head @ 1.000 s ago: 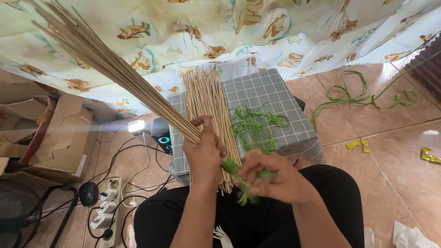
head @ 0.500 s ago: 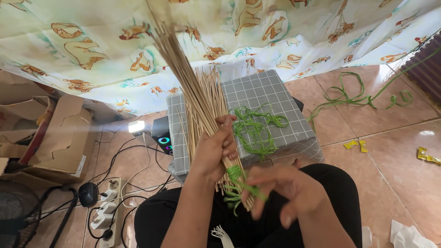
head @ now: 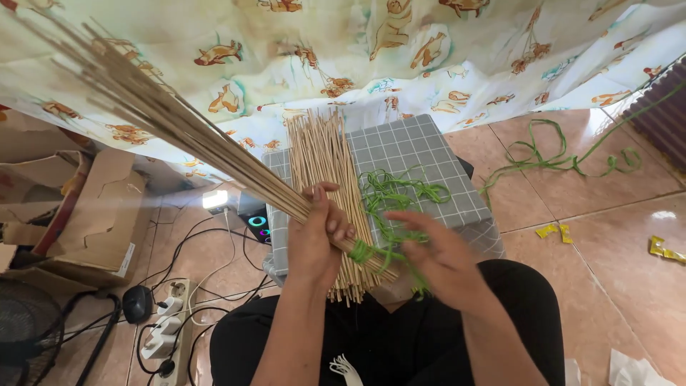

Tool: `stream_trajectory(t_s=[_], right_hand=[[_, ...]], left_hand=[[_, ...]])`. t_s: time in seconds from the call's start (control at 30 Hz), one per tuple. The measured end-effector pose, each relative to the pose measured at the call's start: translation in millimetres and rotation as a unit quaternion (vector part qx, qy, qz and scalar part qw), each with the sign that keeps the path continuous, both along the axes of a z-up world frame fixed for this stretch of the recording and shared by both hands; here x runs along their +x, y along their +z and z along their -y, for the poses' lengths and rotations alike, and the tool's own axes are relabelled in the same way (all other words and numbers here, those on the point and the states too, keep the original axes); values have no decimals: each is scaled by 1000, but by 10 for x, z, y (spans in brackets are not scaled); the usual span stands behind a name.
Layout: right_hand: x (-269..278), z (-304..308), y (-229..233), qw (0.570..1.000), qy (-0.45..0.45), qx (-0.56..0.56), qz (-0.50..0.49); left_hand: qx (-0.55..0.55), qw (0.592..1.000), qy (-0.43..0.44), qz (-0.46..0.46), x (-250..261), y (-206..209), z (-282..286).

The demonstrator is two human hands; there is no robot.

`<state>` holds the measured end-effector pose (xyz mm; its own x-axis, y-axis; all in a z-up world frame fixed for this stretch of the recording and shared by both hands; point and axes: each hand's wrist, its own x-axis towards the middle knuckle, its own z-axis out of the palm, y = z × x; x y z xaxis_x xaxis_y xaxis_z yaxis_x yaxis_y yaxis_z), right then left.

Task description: Gathering thin wooden sticks into bundles and securing them with green plastic ties.

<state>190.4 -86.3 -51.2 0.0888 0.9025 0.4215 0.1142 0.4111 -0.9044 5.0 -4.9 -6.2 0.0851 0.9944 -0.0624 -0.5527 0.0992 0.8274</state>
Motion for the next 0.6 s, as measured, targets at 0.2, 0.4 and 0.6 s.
stream_trajectory(t_s=[0.2,0.4,0.6], right_hand=[[-337,-81,-62,970,141,-190,-59],[-450,-89,-49,986,-78,-6,146],[-409,-126,-118,988,79,-127,46]], left_hand=[[-1,999,-13,29,98,-102,53],[-26,996,84,17,125,-28,47],[-59,996,64,-29,142,-23,109]])
